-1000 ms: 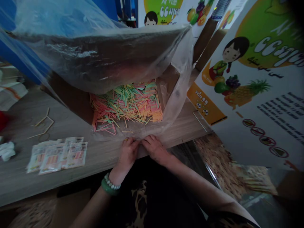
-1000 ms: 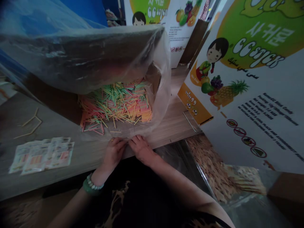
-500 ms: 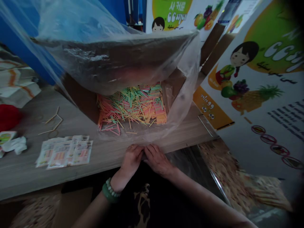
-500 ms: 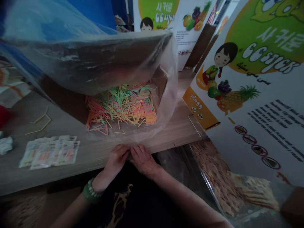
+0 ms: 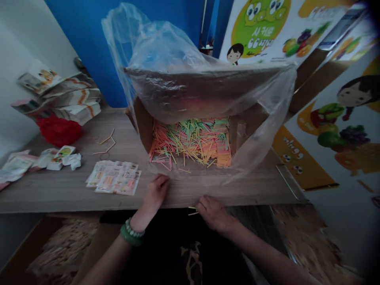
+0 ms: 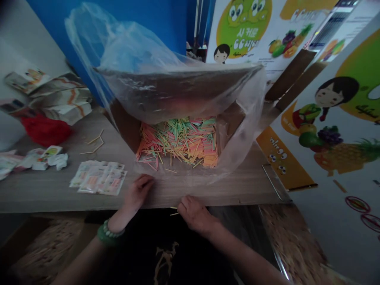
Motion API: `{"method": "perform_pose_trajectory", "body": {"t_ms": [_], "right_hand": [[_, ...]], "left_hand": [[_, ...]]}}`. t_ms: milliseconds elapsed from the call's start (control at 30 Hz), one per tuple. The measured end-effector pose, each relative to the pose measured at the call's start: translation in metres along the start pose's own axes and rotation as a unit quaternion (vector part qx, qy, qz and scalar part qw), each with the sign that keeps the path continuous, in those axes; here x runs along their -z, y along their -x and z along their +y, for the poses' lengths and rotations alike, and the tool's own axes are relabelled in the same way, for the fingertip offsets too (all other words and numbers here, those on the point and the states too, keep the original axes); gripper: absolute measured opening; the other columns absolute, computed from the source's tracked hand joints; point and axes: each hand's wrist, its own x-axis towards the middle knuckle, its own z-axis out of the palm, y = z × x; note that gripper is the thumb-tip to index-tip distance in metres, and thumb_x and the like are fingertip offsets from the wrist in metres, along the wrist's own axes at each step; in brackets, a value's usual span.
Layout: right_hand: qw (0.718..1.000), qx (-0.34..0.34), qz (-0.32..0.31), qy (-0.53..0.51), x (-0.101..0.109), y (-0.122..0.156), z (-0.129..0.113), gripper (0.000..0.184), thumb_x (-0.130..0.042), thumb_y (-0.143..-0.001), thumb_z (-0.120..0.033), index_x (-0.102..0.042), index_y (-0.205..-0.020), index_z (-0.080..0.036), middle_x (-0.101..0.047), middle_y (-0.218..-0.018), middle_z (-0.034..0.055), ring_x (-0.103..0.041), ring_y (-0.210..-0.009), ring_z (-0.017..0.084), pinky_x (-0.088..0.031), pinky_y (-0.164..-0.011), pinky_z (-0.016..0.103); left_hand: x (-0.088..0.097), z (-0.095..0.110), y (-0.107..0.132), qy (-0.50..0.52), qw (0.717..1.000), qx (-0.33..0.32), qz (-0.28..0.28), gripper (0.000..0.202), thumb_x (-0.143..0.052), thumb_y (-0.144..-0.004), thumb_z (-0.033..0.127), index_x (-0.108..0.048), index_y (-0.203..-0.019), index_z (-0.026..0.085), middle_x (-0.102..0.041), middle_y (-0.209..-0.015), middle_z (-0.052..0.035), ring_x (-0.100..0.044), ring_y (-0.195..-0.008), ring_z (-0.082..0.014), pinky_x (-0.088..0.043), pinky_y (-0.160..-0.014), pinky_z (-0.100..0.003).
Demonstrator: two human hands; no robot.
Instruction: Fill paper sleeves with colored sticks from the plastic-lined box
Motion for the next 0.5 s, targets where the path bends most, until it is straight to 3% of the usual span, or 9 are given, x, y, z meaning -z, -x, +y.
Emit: {"method": "perform_pose_trajectory", "body": {"t_ms": [133,267,367,500], "right_hand": [[0.982,-0.157,-0.003,-0.101,0.018,-0.046,0.003,0.026,-0.041,-0.090,-0.003,-0.061,-0.100,-0.018,-0.063,-0.099,0.0082,-0.058,-0.087,0.020,-0.050,-0.077,0.031],[0.956,-0.269,-0.026,-0.118,0.024,-0.142,0.011,0.028,-0.041,-0.093,-0.008,-0.061,-0.110,-0.017,-0.064,-0.114,0.0113,-0.061,-0.109,0.023,-0.050,-0.094,0.035],[0.926,-0.361,-0.069,-0.085,0.020,-0.207,0.015,0.042,-0.033,-0.097,-0.006,-0.058,-0.130,-0.014,-0.062,-0.130,0.0166,-0.063,-0.113,0.024,-0.051,-0.093,0.035],[0.897,-0.420,-0.130,-0.049,0.011,-0.240,0.010,0.043,-0.031,-0.102,-0.013,-0.054,-0.137,-0.008,-0.062,-0.132,0.0224,-0.067,-0.112,0.029,-0.053,-0.091,0.039]], "left_hand": [[0.018,-0.009,-0.023,-0.142,0.989,0.047,0.010,0.024,-0.050,-0.094,0.013,-0.073,-0.099,0.016,-0.069,-0.103,-0.0113,-0.065,-0.094,-0.0228,-0.053,-0.086,-0.034],[0.022,-0.004,-0.036,-0.237,0.969,0.054,-0.029,0.042,-0.040,-0.092,0.003,-0.070,-0.118,0.016,-0.066,-0.119,-0.0133,-0.064,-0.100,-0.0221,-0.051,-0.089,-0.034],[0.021,0.001,-0.036,-0.283,0.955,0.048,-0.073,0.043,-0.038,-0.093,0.004,-0.071,-0.117,0.018,-0.066,-0.115,-0.0120,-0.062,-0.100,-0.0230,-0.050,-0.090,-0.035],[0.019,0.000,-0.029,-0.315,0.943,0.057,-0.093,0.042,-0.036,-0.098,0.008,-0.073,-0.116,0.018,-0.066,-0.110,-0.0111,-0.060,-0.103,-0.0252,-0.048,-0.091,-0.037]]}}
